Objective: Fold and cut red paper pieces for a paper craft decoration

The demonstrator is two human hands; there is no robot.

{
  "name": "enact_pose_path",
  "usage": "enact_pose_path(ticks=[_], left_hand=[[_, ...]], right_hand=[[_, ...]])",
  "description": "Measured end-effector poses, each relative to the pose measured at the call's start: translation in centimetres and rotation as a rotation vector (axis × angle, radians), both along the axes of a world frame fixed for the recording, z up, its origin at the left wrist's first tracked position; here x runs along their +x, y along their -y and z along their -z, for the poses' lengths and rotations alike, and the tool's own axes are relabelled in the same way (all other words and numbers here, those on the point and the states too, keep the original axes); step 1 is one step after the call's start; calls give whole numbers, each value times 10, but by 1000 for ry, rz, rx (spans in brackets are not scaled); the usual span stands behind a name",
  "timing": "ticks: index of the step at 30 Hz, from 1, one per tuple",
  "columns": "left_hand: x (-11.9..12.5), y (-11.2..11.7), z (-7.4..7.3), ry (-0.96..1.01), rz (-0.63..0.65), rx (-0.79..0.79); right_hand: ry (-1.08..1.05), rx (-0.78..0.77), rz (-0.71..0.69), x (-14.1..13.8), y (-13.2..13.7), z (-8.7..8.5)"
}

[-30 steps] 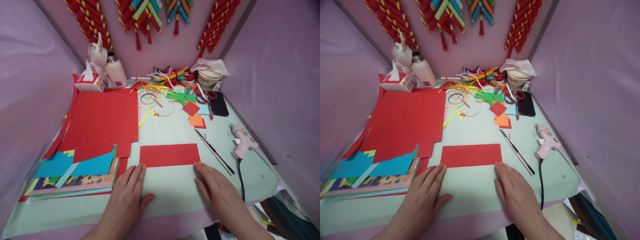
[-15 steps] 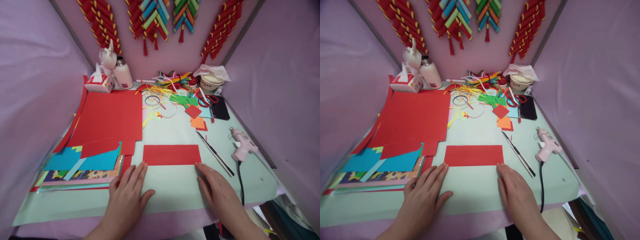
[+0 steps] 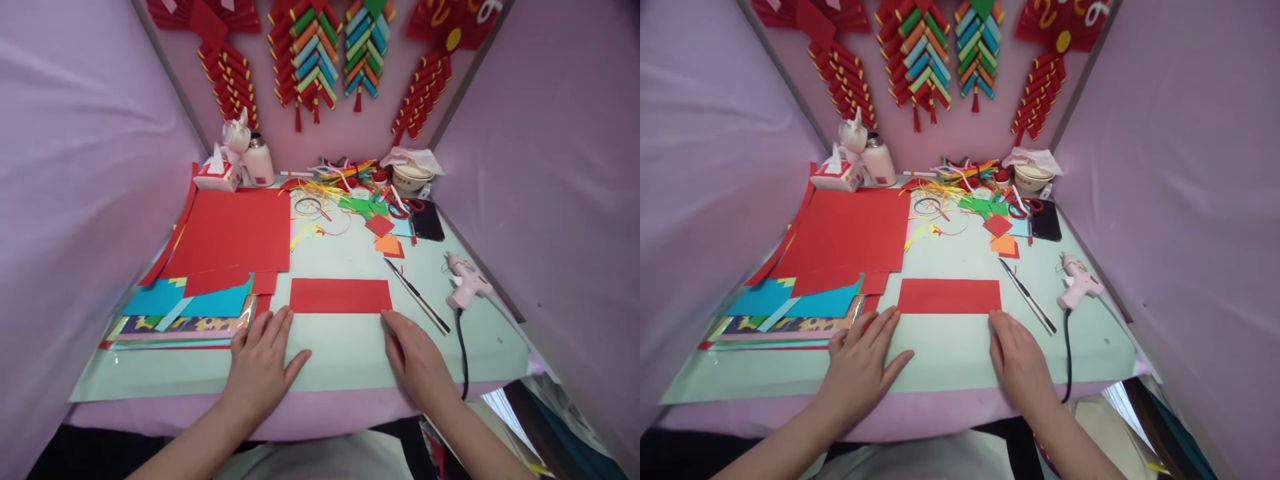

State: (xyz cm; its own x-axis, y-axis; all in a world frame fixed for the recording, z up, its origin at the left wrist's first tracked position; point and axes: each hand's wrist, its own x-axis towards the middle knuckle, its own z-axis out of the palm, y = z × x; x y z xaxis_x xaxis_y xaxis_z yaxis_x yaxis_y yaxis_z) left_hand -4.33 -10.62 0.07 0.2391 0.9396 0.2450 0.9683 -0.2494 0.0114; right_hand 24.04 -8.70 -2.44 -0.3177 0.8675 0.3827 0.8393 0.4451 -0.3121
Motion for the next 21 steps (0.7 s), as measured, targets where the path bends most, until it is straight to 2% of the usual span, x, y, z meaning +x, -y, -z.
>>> enact_pose_path(ticks=[5,9,15,18,21], left_hand=[[5,-10,-12,30,17,8],[6,-14,-20,29,24,22],[2,-12,-15,78,22,37],[-2,-15,-14,147,28,53],[-3,-19,-20,181,8,69]], right_hand=[[-38,-36,13,2,-4,-10],[-18,0,-3,4,-7,-12],[5,60,56,3,-5,-5],[10,39,58,3,-7,-10],[24,49,42,5,-9,-20]])
